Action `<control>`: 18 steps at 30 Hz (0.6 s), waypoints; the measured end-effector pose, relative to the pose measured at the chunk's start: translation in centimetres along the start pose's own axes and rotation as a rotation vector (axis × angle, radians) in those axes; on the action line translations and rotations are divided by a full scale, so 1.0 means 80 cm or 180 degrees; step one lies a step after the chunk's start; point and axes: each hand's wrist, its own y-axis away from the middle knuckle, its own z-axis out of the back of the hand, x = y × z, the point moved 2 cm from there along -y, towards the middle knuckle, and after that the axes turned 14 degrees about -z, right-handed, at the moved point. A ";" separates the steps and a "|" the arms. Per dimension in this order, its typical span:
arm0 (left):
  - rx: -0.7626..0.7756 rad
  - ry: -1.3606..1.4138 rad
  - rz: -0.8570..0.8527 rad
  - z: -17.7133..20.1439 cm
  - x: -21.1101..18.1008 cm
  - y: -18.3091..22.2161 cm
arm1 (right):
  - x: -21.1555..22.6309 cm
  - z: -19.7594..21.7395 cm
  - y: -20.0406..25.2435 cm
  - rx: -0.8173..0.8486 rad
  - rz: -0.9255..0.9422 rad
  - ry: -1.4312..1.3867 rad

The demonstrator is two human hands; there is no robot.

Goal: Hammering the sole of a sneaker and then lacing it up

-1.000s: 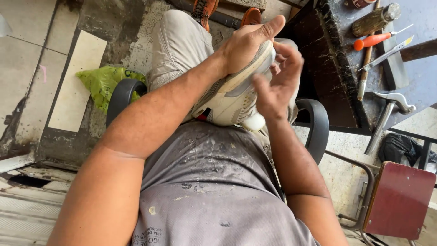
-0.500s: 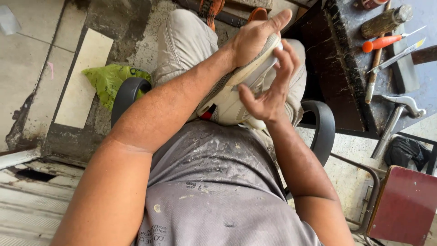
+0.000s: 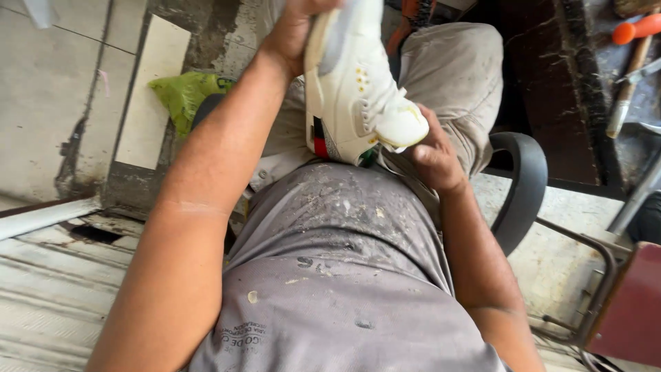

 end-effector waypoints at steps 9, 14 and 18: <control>-0.1208 0.0473 -0.0858 0.107 -0.017 0.040 | -0.016 -0.032 -0.082 -0.0341 -0.0155 0.1222; -0.1134 -0.3116 -0.0180 0.084 -0.031 0.079 | -0.011 -0.056 -0.100 -0.1227 -0.0012 0.2578; -0.0831 -0.4539 -0.0507 0.029 -0.014 0.131 | -0.005 -0.058 -0.100 -0.1279 0.0007 0.2850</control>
